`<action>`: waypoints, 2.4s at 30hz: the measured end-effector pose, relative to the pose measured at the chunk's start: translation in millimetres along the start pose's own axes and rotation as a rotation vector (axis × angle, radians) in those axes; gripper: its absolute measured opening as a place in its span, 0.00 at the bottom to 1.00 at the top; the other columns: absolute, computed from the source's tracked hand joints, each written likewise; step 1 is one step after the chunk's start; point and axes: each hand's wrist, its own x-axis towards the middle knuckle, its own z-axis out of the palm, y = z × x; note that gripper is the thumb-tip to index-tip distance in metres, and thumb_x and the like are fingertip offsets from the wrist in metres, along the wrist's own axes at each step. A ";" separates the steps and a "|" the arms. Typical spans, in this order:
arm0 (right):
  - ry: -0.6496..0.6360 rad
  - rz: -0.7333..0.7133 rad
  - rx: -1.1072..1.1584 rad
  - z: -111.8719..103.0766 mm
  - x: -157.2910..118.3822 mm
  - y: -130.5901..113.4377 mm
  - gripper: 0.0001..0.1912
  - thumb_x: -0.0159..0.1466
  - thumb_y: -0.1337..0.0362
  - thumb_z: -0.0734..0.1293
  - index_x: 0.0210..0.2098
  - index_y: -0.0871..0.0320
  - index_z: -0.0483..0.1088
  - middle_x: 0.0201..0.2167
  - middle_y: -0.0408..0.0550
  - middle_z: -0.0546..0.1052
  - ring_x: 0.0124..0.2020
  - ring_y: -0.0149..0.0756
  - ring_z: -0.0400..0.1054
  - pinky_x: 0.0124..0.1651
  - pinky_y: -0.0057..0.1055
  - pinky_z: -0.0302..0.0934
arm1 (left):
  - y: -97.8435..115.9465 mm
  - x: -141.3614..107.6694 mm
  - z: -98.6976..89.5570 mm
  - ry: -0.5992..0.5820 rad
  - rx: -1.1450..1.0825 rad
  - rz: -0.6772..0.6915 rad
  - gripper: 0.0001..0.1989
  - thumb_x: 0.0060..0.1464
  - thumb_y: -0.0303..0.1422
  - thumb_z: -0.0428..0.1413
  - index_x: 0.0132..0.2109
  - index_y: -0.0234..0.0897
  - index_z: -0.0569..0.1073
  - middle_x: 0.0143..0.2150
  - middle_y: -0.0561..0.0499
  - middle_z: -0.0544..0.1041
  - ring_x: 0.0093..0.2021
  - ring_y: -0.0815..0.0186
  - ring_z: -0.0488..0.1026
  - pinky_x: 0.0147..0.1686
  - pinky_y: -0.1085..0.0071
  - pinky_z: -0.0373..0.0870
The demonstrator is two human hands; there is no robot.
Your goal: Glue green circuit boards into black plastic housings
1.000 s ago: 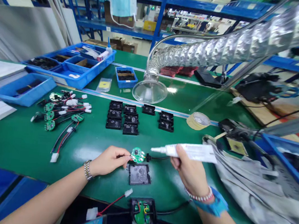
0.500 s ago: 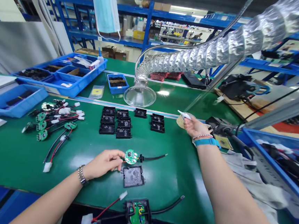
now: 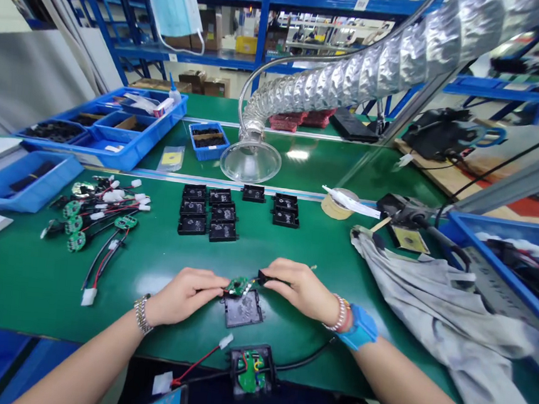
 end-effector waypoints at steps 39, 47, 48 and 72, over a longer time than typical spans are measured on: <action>-0.458 0.458 0.081 0.3 -11.1 -31.4 0.19 0.64 0.66 0.54 0.20 0.60 0.65 0.17 0.44 0.70 0.18 0.27 0.61 0.26 0.25 0.53 | 20.1 -1.7 26.4 -0.197 0.829 0.149 0.15 0.57 0.41 0.46 0.49 0.42 0.66 0.45 0.44 0.64 0.40 0.60 0.64 0.37 0.63 0.68; -0.237 0.198 -0.090 5.3 -11.0 -41.9 0.03 0.58 0.70 0.61 0.29 0.60 0.66 0.25 0.44 0.70 0.26 0.29 0.63 0.29 0.25 0.55 | 21.3 1.5 23.8 -0.231 0.807 0.156 0.15 0.57 0.40 0.46 0.49 0.41 0.67 0.44 0.45 0.64 0.40 0.60 0.64 0.37 0.63 0.68; -0.244 0.089 -0.166 6.3 -12.5 -44.2 0.05 0.59 0.71 0.60 0.30 0.59 0.66 0.26 0.46 0.70 0.27 0.30 0.63 0.29 0.26 0.55 | 21.9 2.1 23.2 -0.234 0.806 0.154 0.15 0.57 0.40 0.46 0.48 0.41 0.67 0.44 0.45 0.64 0.40 0.60 0.64 0.36 0.63 0.68; -0.240 0.014 -0.490 19.1 -30.2 -29.7 0.09 0.59 0.76 0.57 0.31 0.62 0.67 0.26 0.48 0.69 0.26 0.33 0.59 0.28 0.29 0.54 | 20.5 5.0 22.6 -0.259 0.809 0.167 0.14 0.56 0.40 0.48 0.47 0.40 0.68 0.44 0.45 0.65 0.41 0.60 0.64 0.37 0.64 0.68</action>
